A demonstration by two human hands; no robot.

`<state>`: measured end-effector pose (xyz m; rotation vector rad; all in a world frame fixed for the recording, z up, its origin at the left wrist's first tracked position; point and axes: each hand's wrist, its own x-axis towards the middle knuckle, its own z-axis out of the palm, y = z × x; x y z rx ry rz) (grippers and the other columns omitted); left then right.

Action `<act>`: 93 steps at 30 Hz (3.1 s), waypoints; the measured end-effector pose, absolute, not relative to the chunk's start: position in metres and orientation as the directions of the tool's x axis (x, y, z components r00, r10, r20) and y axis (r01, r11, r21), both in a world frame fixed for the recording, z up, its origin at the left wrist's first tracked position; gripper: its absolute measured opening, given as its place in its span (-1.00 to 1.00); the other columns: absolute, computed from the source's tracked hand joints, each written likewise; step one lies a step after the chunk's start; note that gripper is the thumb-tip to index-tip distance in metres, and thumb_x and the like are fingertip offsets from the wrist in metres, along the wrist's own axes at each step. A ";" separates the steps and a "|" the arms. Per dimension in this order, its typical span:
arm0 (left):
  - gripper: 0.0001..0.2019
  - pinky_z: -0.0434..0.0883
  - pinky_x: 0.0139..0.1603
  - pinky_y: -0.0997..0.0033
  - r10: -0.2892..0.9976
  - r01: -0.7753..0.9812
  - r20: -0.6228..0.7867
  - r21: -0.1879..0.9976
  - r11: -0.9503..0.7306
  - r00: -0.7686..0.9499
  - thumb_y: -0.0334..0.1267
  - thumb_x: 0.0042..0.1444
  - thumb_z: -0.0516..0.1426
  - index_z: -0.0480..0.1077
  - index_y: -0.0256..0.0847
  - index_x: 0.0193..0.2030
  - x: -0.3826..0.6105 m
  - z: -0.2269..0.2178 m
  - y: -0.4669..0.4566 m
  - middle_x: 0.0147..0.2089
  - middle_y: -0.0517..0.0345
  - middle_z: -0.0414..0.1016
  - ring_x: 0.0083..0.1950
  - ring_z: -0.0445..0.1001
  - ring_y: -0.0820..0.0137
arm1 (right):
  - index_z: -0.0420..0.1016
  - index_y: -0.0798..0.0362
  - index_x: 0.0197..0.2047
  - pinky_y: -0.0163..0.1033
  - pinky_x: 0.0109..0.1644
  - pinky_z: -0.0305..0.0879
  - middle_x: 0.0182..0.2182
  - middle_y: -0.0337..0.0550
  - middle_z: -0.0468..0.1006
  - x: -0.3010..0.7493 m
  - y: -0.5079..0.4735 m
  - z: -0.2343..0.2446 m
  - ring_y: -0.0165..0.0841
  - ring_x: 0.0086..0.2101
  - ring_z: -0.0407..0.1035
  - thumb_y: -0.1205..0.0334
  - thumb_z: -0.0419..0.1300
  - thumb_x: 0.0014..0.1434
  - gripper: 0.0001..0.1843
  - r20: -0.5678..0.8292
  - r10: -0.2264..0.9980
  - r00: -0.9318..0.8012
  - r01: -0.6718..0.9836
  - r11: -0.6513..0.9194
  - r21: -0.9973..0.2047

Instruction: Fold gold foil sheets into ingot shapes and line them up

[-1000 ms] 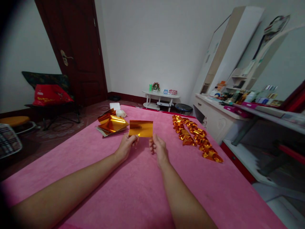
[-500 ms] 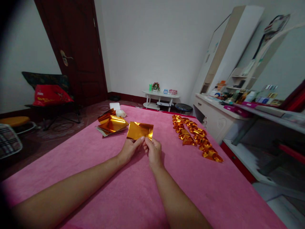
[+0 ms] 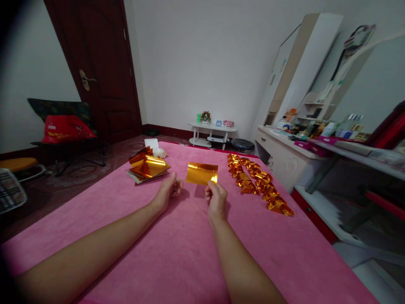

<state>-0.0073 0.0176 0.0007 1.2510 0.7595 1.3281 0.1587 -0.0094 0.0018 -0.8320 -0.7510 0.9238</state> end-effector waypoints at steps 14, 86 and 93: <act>-0.56 0.02 -0.58 0.55 0.909 -0.169 0.342 0.936 -0.308 0.238 0.06 0.06 0.12 0.25 -0.28 -0.61 0.007 0.002 0.005 -0.66 0.31 0.19 -0.62 0.08 0.59 | 0.26 0.08 -0.66 -0.38 -0.68 -0.16 -0.76 -0.37 0.22 0.127 -0.018 -0.004 -0.58 -0.74 0.01 -0.16 0.26 -0.05 -0.50 0.159 0.972 0.175 -0.184 0.191 -0.964; -0.73 0.35 -0.44 0.48 0.944 -0.226 0.288 0.942 -0.249 0.161 -0.14 -0.15 0.31 0.55 -0.35 -0.41 -0.001 0.007 0.010 -0.47 0.07 0.56 -0.50 0.43 0.43 | 0.43 0.10 -0.59 -0.36 -0.49 0.11 -0.64 -0.32 0.34 0.163 -0.014 0.003 -0.46 -0.56 0.18 0.05 0.28 -0.01 -0.69 0.452 0.810 0.373 0.173 0.418 -0.892; -0.74 0.29 -0.50 0.51 0.951 -0.177 0.283 0.949 -0.259 0.126 -0.12 -0.14 0.29 0.53 -0.34 -0.48 -0.002 0.005 0.011 -0.54 0.11 0.51 -0.54 0.37 0.46 | 0.47 0.11 -0.57 -0.36 -0.48 0.14 -0.63 -0.31 0.39 0.160 -0.016 0.006 -0.46 -0.56 0.21 0.07 0.28 -0.01 -0.72 0.420 0.833 0.361 0.149 0.393 -0.908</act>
